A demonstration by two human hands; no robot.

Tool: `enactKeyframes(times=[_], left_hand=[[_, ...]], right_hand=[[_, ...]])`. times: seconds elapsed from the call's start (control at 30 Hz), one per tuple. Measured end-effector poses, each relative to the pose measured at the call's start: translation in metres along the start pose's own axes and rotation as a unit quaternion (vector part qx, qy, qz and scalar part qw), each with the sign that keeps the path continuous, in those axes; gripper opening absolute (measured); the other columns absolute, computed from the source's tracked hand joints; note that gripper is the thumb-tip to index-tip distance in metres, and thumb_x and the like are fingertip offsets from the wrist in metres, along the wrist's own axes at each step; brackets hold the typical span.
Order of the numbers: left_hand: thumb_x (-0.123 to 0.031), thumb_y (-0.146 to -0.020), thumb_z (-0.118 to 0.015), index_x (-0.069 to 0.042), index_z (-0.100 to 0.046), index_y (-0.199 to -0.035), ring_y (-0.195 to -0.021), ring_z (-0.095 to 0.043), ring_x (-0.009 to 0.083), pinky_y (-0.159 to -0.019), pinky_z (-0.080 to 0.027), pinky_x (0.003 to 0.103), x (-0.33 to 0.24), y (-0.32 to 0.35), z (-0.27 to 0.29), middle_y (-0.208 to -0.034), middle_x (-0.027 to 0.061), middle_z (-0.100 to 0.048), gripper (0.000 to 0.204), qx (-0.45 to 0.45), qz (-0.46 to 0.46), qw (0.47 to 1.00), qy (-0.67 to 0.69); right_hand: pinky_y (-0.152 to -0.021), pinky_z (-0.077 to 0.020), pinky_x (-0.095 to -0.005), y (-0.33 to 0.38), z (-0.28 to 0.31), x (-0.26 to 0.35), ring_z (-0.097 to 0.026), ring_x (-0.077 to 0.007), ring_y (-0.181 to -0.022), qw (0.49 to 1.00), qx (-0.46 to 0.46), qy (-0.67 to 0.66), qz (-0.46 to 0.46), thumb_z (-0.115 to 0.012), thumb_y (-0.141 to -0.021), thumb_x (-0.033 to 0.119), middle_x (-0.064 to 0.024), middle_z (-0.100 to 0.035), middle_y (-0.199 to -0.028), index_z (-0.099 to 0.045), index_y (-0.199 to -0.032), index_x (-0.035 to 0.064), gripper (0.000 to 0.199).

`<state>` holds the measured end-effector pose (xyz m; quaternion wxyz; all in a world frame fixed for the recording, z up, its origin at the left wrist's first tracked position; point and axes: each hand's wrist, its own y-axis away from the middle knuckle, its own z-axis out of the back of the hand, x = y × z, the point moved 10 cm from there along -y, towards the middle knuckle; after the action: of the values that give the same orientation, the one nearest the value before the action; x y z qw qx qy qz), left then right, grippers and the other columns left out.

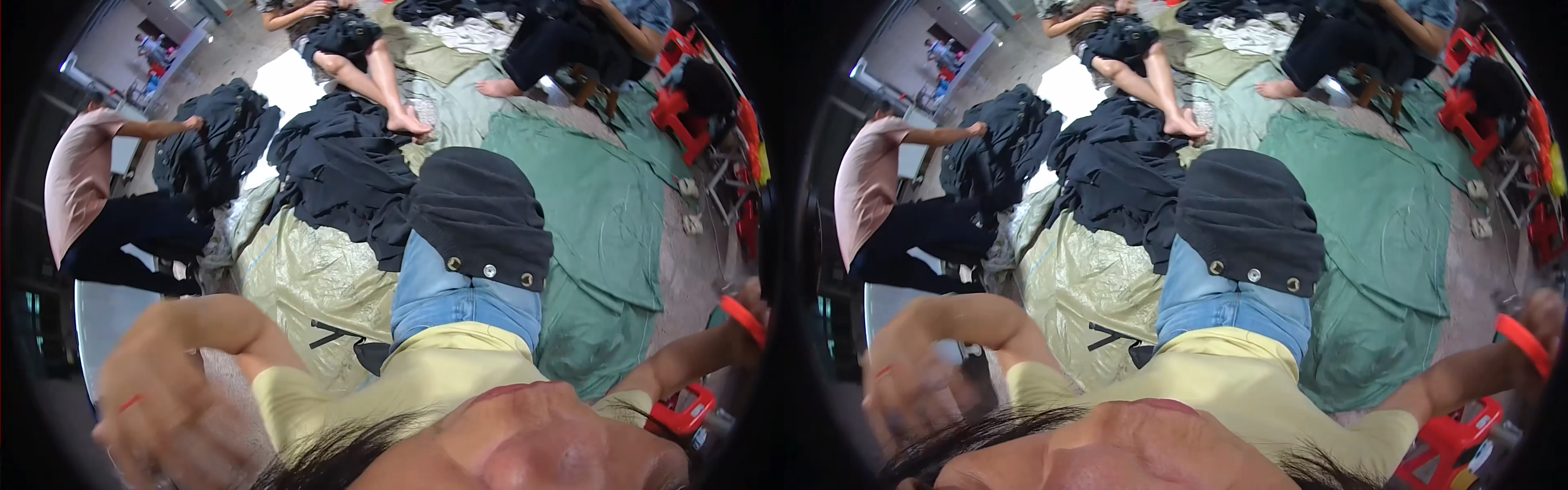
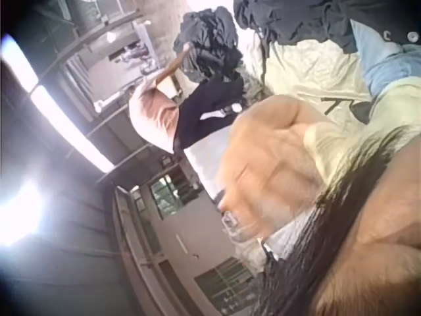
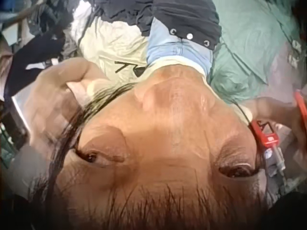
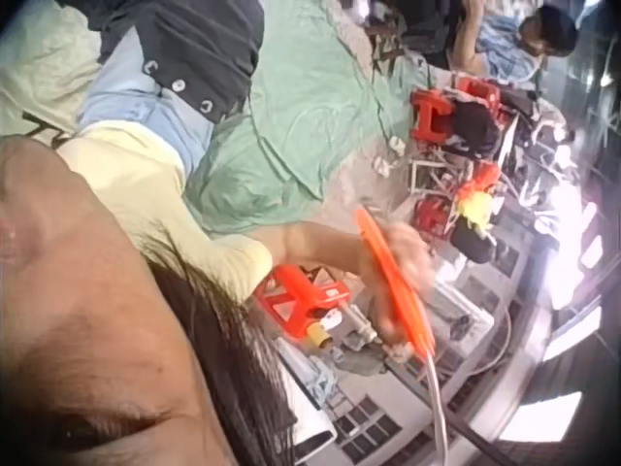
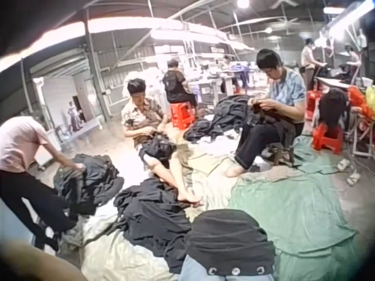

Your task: Using scissors to trim threads and finish black garments on a manufacturing floor.

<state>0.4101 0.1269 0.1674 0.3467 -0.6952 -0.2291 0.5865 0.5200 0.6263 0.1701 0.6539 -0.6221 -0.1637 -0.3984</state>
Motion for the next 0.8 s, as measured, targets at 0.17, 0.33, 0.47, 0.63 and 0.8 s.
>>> enactKeyframes(times=[0.17, 0.33, 0.47, 0.63, 0.8], left_hand=[[-0.057, -0.096, -0.043, 0.003, -0.065, -0.108, -0.090, -0.069, 0.0336, -0.079, -0.056, 0.044, 0.136, 0.088, 0.089, -0.101, 0.0224, -0.068, 0.065, -0.179, 0.183, 0.966, -0.020], [-0.041, -0.099, -0.052, -0.001, -0.062, -0.102, -0.069, -0.071, 0.0181, -0.056, -0.054, 0.026, 0.308, 0.317, 0.152, -0.080, 0.0125, -0.069, 0.042, -0.547, 0.554, 0.617, -0.113], [-0.039, -0.100, -0.049, -0.005, -0.058, -0.097, -0.064, -0.067, 0.0190, -0.058, -0.056, 0.033, 0.327, 0.345, 0.140, -0.074, 0.0096, -0.066, 0.036, -0.718, 0.391, 0.573, 0.053], [-0.028, -0.101, -0.048, -0.001, -0.056, -0.112, -0.091, -0.070, 0.0263, -0.079, -0.058, 0.035, 0.335, 0.333, 0.131, -0.102, 0.0163, -0.068, 0.031, -0.765, 0.297, 0.569, 0.054], [-0.019, -0.092, -0.065, -0.003, -0.063, -0.106, -0.083, -0.069, 0.0138, -0.067, -0.056, 0.025, 0.362, 0.281, 0.126, -0.091, 0.0053, -0.069, 0.021, -0.681, 0.344, 0.643, -0.075]], right_hand=[[-0.045, -0.0323, -0.0226, 0.106, -0.058, -0.180, -0.043, -0.0061, -0.053, 0.949, -0.085, 0.009, -0.302, -0.067, -0.083, 0.049, -0.0027, -0.063, -0.083, -0.065, -0.109, 0.0036, 0.052], [-0.076, -0.0500, -0.0333, 0.162, -0.185, -0.276, -0.064, -0.0210, -0.081, 0.921, 0.065, 0.246, -0.296, -0.070, -0.087, 0.026, -0.0117, -0.070, -0.098, -0.066, -0.115, 0.0041, 0.036], [-0.081, -0.0502, -0.0360, 0.171, -0.206, -0.287, -0.067, -0.0321, -0.091, 0.892, 0.017, 0.288, -0.348, -0.071, -0.087, 0.026, -0.0171, -0.069, -0.103, -0.064, -0.117, 0.0042, 0.038], [-0.081, -0.0506, -0.0378, 0.192, -0.193, -0.302, -0.067, -0.0331, -0.094, 0.893, -0.043, 0.339, -0.294, -0.071, -0.088, 0.026, -0.0154, -0.069, -0.107, -0.063, -0.118, 0.0065, 0.036], [-0.085, -0.0499, -0.0380, 0.202, -0.181, -0.296, -0.066, -0.0323, -0.099, 0.878, -0.080, 0.329, -0.339, -0.071, -0.088, 0.025, -0.0155, -0.068, -0.111, -0.061, -0.124, 0.0072, 0.041]])
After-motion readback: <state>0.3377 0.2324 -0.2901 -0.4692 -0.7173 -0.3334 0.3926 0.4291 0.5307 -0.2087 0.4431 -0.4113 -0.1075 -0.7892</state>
